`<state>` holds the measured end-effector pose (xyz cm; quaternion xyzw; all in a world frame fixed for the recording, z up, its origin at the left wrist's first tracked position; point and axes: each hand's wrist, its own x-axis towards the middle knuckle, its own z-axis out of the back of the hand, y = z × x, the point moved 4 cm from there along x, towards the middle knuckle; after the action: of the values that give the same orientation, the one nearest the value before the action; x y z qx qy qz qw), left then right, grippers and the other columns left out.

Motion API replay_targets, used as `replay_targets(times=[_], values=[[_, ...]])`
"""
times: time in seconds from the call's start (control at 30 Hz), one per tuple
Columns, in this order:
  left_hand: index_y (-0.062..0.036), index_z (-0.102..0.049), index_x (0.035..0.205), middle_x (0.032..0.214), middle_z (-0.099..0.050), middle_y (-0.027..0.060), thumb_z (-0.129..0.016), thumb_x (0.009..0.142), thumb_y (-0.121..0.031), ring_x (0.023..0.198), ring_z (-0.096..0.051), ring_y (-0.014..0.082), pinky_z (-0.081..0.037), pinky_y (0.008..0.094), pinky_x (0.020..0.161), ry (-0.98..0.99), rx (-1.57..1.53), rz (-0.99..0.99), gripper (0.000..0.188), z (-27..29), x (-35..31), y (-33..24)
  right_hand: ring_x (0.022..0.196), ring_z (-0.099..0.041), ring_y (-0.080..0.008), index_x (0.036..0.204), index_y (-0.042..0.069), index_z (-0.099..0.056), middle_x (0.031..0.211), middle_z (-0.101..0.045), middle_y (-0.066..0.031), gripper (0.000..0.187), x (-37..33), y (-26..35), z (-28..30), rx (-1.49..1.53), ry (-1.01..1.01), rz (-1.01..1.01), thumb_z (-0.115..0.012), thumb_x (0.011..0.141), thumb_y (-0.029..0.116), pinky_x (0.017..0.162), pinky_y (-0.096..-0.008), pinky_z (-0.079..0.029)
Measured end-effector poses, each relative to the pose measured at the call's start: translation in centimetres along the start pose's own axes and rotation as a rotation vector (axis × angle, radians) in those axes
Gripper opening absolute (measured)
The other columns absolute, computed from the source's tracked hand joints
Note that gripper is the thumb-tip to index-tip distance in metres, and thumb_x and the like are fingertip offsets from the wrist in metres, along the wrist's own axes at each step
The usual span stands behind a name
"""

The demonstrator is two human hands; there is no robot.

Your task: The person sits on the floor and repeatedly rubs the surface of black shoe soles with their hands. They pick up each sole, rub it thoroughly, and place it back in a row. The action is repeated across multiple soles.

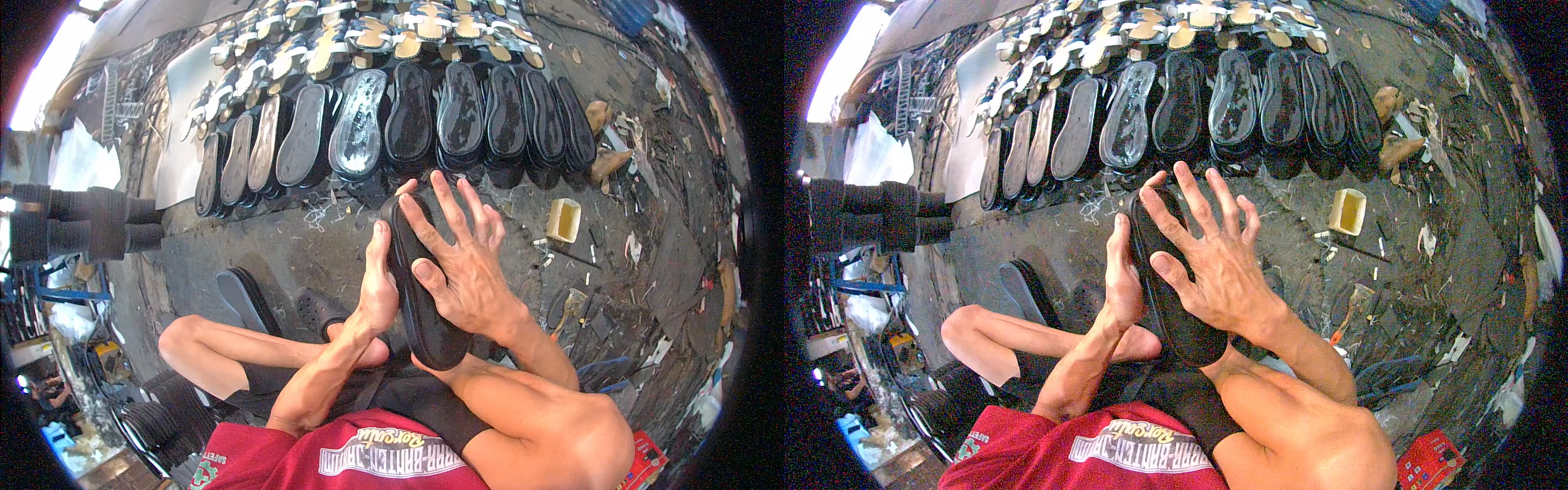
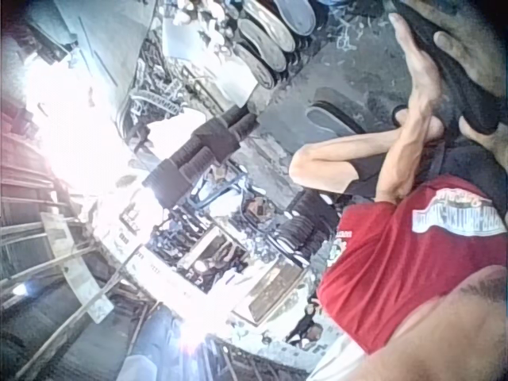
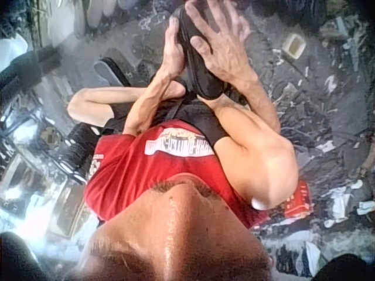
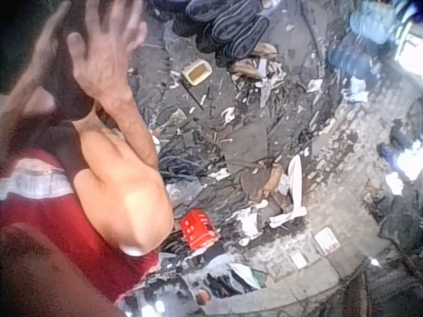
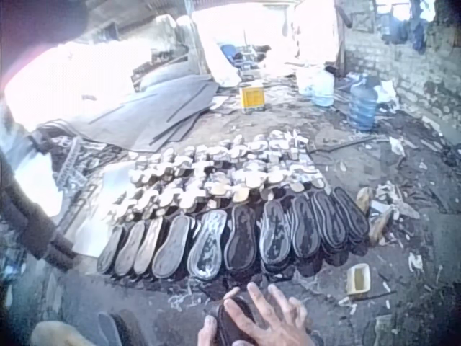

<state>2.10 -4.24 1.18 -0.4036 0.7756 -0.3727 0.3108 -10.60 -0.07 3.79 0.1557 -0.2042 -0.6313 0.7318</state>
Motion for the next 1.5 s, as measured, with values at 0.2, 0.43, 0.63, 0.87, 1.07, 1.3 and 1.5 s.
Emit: replay_targets(times=[0.2,0.43,0.63,0.87,1.07,1.3,1.5], values=[[-0.0053,-0.04,0.165,0.164,-0.05,0.0138,-0.027,0.116,-0.046,0.148,-0.05,0.0232,-0.036,0.039,0.126,0.001,-0.07,0.127,0.065,0.3,0.0,-1.3,0.162,-0.018,-0.0426,0.17,0.039,-0.035,0.182,-0.017,-0.0107,0.065,0.3,-0.4,0.4,-0.004,0.022,0.008,-0.029,0.111,0.066,0.124,-0.0671,-0.012],[-0.002,-0.048,0.16,0.15,-0.062,0.0131,-0.031,0.115,-0.043,0.131,-0.063,0.0201,-0.048,0.0364,0.114,-0.033,-0.054,0.336,0.063,0.8,-0.2,-3.0,0.162,-0.018,-0.0424,0.168,0.043,-0.039,0.181,-0.018,-0.0091,0.064,0.6,-1.0,1.3,-0.052,0.045,0.048,-0.027,0.111,0.069,0.124,-0.0675,-0.014],[-0.0005,-0.057,0.151,0.133,-0.072,0.0122,-0.036,0.114,-0.043,0.109,-0.072,0.0171,-0.057,0.0327,0.099,-0.041,-0.086,0.406,0.06,2.1,0.2,-3.2,0.162,-0.019,-0.041,0.165,0.041,-0.046,0.181,-0.019,-0.0109,0.066,0.7,-1.2,2.2,-0.098,0.071,0.101,-0.022,0.111,0.069,0.125,-0.0634,-0.012],[-0.0006,-0.065,0.137,0.123,-0.075,0.0126,-0.044,0.113,-0.041,0.104,-0.074,0.0188,-0.059,0.0329,0.095,-0.12,-0.163,0.448,0.052,3.0,0.3,-3.0,0.162,-0.019,-0.0408,0.163,0.044,-0.049,0.181,-0.02,-0.0107,0.064,0.9,-1.1,2.7,-0.136,0.111,0.147,-0.023,0.11,0.071,0.125,-0.0632,-0.011],[-0.001,-0.065,0.138,0.126,-0.074,0.0121,-0.042,0.113,-0.041,0.107,-0.073,0.0191,-0.058,0.0339,0.099,-0.16,-0.084,0.42,0.052,3.3,0.4,-2.7,0.161,-0.022,-0.0422,0.164,0.049,-0.044,0.181,-0.021,-0.0098,0.059,0.2,-0.8,2.6,-0.112,0.121,0.184,-0.033,0.11,0.069,0.122,-0.0685,-0.017],[0.0006,-0.054,0.155,0.138,-0.071,0.0112,-0.029,0.113,-0.038,0.121,-0.069,0.0222,-0.053,0.0384,0.109,-0.019,-0.032,0.283,0.063,3.0,2.0,-2.8,0.164,-0.016,-0.0358,0.161,0.054,-0.046,0.18,-0.022,-0.0059,0.054,-2.1,2.2,1.5,-0.037,0.174,0.256,-0.033,0.11,0.069,0.124,-0.0612,-0.014],[-0.0053,-0.059,0.149,0.118,-0.073,0.0204,-0.035,0.108,-0.05,0.107,-0.072,0.0334,-0.059,0.0464,0.093,0.046,-0.584,0.352,0.065,6.8,4.2,0.2,0.166,-0.012,-0.0369,0.168,0.016,-0.041,0.181,-0.017,-0.0129,0.072,-4.0,-6.6,4.1,0.352,-0.253,-0.095,-0.017,0.116,0.058,0.132,-0.054,-0.005]])
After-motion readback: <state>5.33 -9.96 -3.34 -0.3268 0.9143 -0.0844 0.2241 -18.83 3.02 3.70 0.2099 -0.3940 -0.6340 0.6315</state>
